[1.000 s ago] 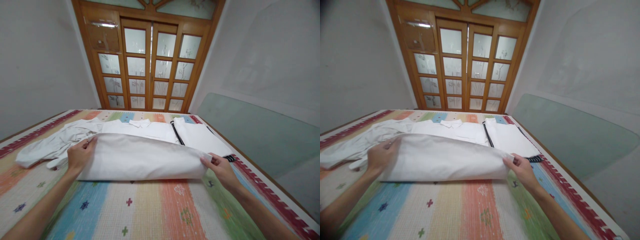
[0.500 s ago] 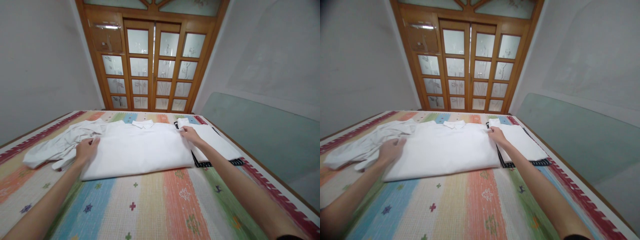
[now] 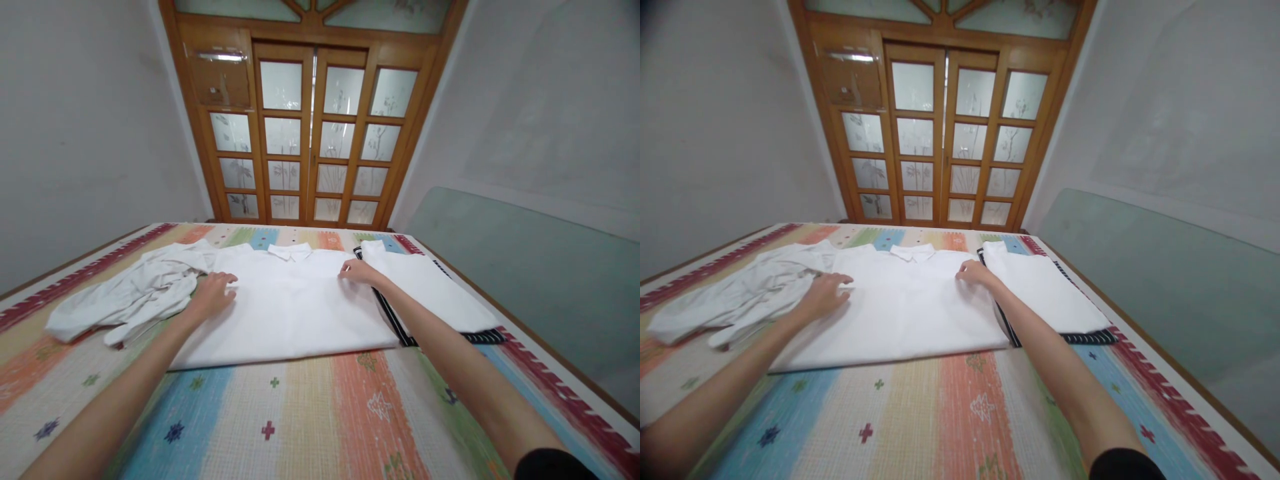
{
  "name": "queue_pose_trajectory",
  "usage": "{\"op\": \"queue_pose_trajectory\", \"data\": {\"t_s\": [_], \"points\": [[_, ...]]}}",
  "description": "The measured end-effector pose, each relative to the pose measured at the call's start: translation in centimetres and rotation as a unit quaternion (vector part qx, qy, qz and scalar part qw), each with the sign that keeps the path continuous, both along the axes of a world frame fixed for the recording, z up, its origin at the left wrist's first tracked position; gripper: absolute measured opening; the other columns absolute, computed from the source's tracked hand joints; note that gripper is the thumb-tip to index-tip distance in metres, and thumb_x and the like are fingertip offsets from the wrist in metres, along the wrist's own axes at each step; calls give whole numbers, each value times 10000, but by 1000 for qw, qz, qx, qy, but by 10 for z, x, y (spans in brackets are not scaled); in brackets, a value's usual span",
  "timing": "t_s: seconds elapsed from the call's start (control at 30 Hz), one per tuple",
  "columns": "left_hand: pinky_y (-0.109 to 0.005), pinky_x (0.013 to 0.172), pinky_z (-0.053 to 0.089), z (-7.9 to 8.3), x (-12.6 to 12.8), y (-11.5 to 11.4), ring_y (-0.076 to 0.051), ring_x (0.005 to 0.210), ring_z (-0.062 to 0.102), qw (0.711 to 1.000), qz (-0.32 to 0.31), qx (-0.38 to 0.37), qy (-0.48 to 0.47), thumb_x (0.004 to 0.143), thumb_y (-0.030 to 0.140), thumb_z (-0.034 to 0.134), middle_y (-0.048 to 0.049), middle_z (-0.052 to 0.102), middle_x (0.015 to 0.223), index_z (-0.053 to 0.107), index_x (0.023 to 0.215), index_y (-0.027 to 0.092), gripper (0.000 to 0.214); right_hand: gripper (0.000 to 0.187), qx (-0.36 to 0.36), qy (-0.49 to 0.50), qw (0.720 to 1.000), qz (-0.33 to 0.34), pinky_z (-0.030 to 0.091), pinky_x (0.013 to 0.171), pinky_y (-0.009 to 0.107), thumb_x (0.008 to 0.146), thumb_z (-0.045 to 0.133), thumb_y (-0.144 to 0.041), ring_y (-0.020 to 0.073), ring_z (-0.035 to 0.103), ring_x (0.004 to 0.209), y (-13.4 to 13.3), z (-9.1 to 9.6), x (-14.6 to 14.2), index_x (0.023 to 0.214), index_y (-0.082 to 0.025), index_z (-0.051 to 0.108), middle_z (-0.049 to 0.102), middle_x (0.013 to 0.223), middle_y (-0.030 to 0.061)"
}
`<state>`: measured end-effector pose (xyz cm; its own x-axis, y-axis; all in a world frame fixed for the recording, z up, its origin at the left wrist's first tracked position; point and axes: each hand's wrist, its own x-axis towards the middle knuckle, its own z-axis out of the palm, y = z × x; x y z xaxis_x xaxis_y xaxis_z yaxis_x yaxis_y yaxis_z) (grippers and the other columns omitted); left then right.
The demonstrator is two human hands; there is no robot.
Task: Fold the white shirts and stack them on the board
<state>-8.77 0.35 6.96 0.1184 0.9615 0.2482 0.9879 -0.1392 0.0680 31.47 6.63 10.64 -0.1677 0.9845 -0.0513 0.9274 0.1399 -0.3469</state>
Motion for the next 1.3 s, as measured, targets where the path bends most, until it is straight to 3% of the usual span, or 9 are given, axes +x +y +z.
{"op": "queue_pose_trajectory", "data": {"t_s": [0.13,0.23,0.33,0.5,0.7,0.87,1.03,1.17,1.3], "points": [[-396,967,445,-7,37,10,-269,1053,608,990,-125,-43,-57,816,299,481,-106,687,1101,654,1068,175,329,246,-37,5,999,36,458,805,218,815,665,-346,201,648,1003,6,1,-28,956,-157,732,718,1095,84],[-389,993,433,-10,61,14,-266,1073,599,981,-169,-48,-78,837,341,481,-129,670,1122,647,1077,155,346,227,-50,32,997,53,463,820,214,802,689,-348,193,644,1030,7,1,-48,944,-177,733,714,1123,65],[-402,1018,416,-8,76,18,-279,1129,575,982,-159,-61,-79,791,297,524,-135,649,1171,636,1110,153,368,201,-55,50,995,61,469,803,211,754,733,-307,190,643,1022,8,1,-61,908,-179,731,715,1109,59],[-338,914,479,-1,86,31,-248,1011,620,983,-143,-86,-82,670,215,579,-94,666,1034,631,1129,154,466,264,-83,94,990,66,473,705,212,664,786,-247,186,650,935,11,1,-66,905,-163,721,716,1054,62],[-352,942,464,5,91,36,-292,1054,610,982,-143,-91,-83,635,216,586,-122,673,1041,685,1018,141,402,375,-70,54,996,31,480,689,244,671,786,-466,230,645,956,3,11,-58,900,-179,710,707,1079,86],[-324,896,478,16,91,21,-266,1002,641,978,-154,-97,-98,661,204,566,-94,706,1005,680,968,165,330,420,-83,32,993,77,490,714,260,653,794,-517,251,658,937,-11,18,-57,888,-174,735,722,1026,95],[-292,812,484,31,85,-4,-197,867,661,960,-195,-79,-186,711,197,528,-37,720,963,629,1105,199,407,516,-84,166,962,198,505,747,263,713,755,-256,206,676,880,-23,15,-53,1209,-154,659,732,966,82],[-287,769,475,45,81,-26,-188,808,646,960,-175,-65,-207,706,223,550,-26,724,939,577,1208,201,503,620,-89,270,920,271,525,799,286,688,732,-196,238,640,1072,-33,17,-50,1292,-169,596,676,1190,122],[-285,714,458,58,78,-42,-197,758,637,971,-131,-75,-183,728,379,607,-25,702,843,619,1137,195,448,654,-103,309,888,326,528,863,323,724,687,-186,255,582,1196,-50,30,-51,1360,-188,529,585,1344,132]]}}
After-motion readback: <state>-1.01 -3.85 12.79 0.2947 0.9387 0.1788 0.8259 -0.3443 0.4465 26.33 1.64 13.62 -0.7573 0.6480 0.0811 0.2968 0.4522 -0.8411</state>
